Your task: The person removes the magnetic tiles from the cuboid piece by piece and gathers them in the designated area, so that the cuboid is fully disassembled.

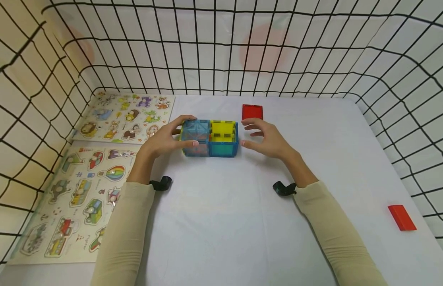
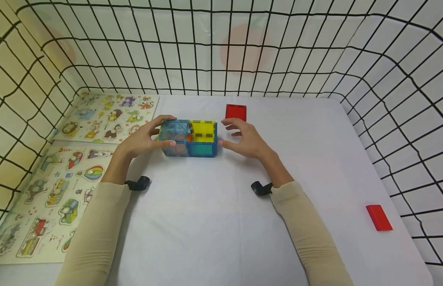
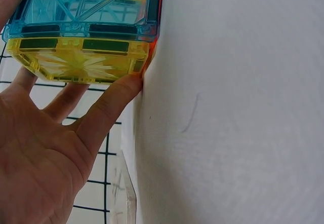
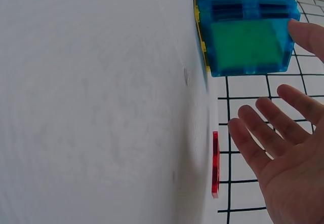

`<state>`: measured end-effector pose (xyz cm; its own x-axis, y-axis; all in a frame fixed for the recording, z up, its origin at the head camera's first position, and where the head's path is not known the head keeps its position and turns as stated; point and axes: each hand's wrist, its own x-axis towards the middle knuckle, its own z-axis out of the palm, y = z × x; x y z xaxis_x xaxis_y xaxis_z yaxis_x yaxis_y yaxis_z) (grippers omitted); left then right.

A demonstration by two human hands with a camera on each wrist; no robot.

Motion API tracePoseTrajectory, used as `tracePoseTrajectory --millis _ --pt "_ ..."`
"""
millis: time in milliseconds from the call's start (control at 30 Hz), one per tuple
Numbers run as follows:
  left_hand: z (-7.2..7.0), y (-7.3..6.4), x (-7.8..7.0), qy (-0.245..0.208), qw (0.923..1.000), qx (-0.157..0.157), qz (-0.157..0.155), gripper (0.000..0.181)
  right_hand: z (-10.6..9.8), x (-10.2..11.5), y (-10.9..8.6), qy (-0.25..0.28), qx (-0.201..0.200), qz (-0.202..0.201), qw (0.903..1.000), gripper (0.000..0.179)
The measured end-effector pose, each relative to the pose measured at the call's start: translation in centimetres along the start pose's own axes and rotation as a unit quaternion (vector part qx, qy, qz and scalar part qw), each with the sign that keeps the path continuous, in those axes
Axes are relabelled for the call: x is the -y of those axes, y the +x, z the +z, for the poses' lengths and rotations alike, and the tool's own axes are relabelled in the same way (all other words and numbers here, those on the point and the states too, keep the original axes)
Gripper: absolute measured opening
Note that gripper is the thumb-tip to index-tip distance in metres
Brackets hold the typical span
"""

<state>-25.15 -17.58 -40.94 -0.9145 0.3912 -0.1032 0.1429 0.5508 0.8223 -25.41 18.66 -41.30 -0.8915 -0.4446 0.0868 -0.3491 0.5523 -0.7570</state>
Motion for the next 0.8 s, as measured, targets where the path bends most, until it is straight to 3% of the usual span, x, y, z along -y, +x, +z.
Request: tracePoseTrajectory --millis 433,800 --pt "0.1 0.1 -0.3 -0.017 0.9999 0.003 -0.001 0.074 0.5 0.2 -0.1 -0.008 0.019 -0.009 0.9997 0.074" --pt "0.0 0.0 -0.3 -0.007 0.9999 0.006 -0.012 0.074 1.3 0.6 0.2 0.016 0.034 -0.015 0.9992 0.079"
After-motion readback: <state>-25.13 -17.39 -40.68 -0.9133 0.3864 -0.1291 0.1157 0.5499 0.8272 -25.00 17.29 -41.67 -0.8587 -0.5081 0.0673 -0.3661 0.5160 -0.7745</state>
